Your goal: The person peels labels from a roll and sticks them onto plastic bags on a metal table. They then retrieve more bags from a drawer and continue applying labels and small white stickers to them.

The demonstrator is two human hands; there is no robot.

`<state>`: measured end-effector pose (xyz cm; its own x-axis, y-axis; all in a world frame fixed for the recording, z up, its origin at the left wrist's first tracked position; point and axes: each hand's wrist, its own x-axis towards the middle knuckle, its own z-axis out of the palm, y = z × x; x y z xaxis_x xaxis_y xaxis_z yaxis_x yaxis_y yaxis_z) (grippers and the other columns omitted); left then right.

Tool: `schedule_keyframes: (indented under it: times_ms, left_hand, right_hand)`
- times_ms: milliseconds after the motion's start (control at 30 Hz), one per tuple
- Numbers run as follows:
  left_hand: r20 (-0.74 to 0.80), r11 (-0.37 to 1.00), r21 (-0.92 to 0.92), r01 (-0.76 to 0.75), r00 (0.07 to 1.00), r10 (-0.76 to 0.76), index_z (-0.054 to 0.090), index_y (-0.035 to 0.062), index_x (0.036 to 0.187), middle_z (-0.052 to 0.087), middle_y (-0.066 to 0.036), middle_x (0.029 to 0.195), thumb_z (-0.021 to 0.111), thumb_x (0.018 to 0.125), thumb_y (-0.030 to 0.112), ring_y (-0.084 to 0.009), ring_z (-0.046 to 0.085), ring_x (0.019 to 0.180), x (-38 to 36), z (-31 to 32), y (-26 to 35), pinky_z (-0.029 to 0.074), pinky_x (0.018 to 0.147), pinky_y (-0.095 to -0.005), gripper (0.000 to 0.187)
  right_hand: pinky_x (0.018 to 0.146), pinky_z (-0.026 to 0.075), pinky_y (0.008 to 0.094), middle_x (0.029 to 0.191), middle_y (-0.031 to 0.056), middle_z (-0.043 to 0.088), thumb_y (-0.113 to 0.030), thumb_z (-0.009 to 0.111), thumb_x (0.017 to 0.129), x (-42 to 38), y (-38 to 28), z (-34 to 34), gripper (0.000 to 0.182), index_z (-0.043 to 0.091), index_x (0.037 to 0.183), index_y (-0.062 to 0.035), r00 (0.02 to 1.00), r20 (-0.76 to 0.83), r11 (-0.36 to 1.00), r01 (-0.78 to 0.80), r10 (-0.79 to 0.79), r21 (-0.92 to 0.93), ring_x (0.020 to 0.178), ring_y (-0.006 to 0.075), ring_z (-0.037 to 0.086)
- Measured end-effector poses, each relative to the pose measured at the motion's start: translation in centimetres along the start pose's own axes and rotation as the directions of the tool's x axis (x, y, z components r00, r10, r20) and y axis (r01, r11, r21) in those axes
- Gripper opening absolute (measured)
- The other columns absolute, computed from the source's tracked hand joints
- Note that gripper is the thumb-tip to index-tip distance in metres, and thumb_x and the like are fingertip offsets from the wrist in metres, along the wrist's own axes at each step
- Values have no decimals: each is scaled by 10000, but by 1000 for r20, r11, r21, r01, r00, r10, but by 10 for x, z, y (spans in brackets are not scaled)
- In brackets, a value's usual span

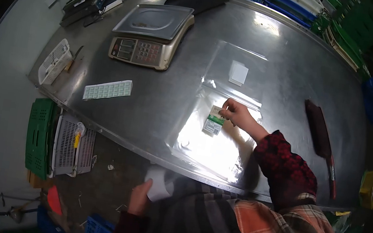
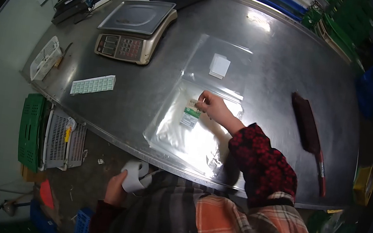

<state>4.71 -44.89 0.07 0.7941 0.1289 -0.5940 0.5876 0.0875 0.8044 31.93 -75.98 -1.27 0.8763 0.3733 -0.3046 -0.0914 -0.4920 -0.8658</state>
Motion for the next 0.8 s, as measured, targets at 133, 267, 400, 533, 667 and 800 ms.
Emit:
schedule_keyframes:
  times_ms: [133,267,400,533,667,800]
  left_hand:
    - [221,992,12,124,967,-123,632,-41,971,635,-50,868,495,923,324,-110,571,795,-22,19,17,442,750,-267,392]
    - [500,996,91,1,865,-47,571,-38,1123,596,-75,1082,525,895,256,-127,519,1016,-30,4,0,412,871,-274,375]
    - [405,960,212,186,877,-259,553,-21,1170,572,-68,1145,560,869,180,-124,488,1090,-35,-12,-15,396,913,-276,363]
    - [258,982,104,155,950,-177,586,-16,1114,612,-38,1024,557,885,190,-97,537,964,-21,0,-25,412,859,-250,309]
    - [139,996,85,16,990,-28,622,-17,968,606,18,844,538,909,239,-57,523,767,7,-2,-34,414,720,-221,276]
    - [61,997,-24,-77,995,79,620,-28,797,561,31,728,523,914,266,-38,474,714,9,19,9,387,632,-229,331]
  right_hand:
    - [759,452,441,914,223,602,-232,652,783,5,18,13,401,463,1080,-40,988,-122,865,18,-91,-501,876,393,588]
    - [767,474,416,960,189,581,-260,691,756,-24,7,-3,494,451,1136,-55,996,-31,863,53,-80,-503,870,379,588]
    - [717,494,345,887,125,584,-216,674,791,-83,49,21,339,525,1053,-60,869,402,687,480,-287,-546,794,298,593]
    - [686,468,283,782,25,586,-162,590,863,-82,66,30,104,626,855,-65,987,152,998,37,-44,53,756,149,562]
    - [490,388,238,708,14,534,-180,521,879,-46,70,-47,146,569,873,-43,825,-563,908,270,-46,322,532,84,448]
    - [505,409,223,782,24,545,-129,536,868,-57,-20,-79,95,546,903,-41,589,-803,781,542,-92,309,557,62,457]
